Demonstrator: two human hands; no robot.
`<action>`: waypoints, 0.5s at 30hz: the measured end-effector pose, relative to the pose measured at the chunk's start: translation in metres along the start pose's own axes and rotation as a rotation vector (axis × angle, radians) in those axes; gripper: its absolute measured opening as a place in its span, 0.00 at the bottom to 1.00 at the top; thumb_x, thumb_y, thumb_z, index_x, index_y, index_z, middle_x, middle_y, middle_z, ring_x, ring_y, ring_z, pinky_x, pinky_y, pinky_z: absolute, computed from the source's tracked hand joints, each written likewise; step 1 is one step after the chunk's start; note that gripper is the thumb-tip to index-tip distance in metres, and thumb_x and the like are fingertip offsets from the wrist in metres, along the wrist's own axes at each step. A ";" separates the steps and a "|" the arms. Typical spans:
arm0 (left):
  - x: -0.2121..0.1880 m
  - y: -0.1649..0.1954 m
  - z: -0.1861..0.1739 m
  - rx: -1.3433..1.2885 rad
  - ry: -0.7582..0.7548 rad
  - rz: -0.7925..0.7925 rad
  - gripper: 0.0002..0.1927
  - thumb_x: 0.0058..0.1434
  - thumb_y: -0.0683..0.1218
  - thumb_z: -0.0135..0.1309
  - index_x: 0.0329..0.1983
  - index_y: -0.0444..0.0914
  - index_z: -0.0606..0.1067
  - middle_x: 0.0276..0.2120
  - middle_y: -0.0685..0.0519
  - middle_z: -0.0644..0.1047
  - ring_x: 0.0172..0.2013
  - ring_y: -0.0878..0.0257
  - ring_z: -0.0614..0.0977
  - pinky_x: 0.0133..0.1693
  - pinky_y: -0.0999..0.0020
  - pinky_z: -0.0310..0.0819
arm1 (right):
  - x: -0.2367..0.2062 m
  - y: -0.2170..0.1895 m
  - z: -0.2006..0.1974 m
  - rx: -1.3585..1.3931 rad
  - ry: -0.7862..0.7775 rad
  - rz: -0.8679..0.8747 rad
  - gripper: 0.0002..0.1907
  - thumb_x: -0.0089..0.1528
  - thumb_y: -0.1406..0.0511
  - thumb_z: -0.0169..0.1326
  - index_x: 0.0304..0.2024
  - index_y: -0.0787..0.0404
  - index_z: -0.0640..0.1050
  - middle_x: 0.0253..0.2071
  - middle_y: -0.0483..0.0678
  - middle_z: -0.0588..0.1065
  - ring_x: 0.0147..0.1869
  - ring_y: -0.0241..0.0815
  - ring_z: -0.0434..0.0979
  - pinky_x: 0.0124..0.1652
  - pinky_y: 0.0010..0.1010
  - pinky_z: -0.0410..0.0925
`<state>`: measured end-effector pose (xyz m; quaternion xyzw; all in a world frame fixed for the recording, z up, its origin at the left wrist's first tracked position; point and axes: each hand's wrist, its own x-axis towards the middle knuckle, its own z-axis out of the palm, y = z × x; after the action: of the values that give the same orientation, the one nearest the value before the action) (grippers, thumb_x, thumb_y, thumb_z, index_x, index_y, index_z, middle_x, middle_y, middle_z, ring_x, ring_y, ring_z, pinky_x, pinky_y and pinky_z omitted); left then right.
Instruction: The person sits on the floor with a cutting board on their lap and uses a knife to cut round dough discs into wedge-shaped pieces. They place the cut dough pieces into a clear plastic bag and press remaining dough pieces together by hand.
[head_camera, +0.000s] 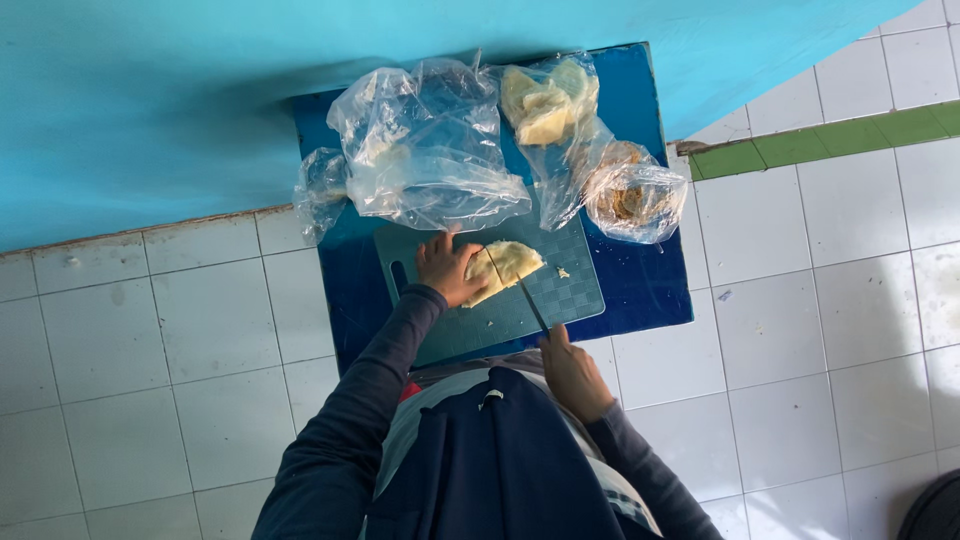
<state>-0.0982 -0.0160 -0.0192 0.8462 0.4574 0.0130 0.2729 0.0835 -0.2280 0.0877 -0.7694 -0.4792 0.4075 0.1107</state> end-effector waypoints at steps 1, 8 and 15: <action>0.000 0.004 0.002 -0.026 0.011 -0.038 0.33 0.47 0.60 0.71 0.56 0.53 0.73 0.63 0.47 0.61 0.63 0.42 0.62 0.62 0.36 0.51 | 0.009 -0.007 0.004 0.024 0.012 -0.015 0.14 0.70 0.59 0.44 0.48 0.63 0.61 0.22 0.64 0.75 0.26 0.63 0.79 0.26 0.51 0.70; 0.004 0.015 0.014 -0.146 0.056 -0.168 0.19 0.52 0.51 0.67 0.46 0.50 0.75 0.52 0.54 0.71 0.56 0.49 0.71 0.57 0.45 0.61 | 0.064 -0.020 0.034 -0.003 -0.031 -0.021 0.13 0.72 0.58 0.41 0.43 0.61 0.61 0.21 0.60 0.74 0.23 0.59 0.80 0.24 0.47 0.71; 0.000 0.008 0.017 -0.282 0.058 -0.145 0.21 0.52 0.47 0.64 0.48 0.46 0.71 0.47 0.56 0.77 0.50 0.47 0.75 0.54 0.42 0.61 | 0.062 -0.011 0.037 -0.020 0.028 -0.045 0.13 0.72 0.58 0.43 0.43 0.62 0.61 0.19 0.60 0.73 0.22 0.58 0.79 0.23 0.46 0.70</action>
<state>-0.0874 -0.0270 -0.0294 0.7635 0.5187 0.0816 0.3760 0.0624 -0.1798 0.0377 -0.7652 -0.4989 0.3891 0.1190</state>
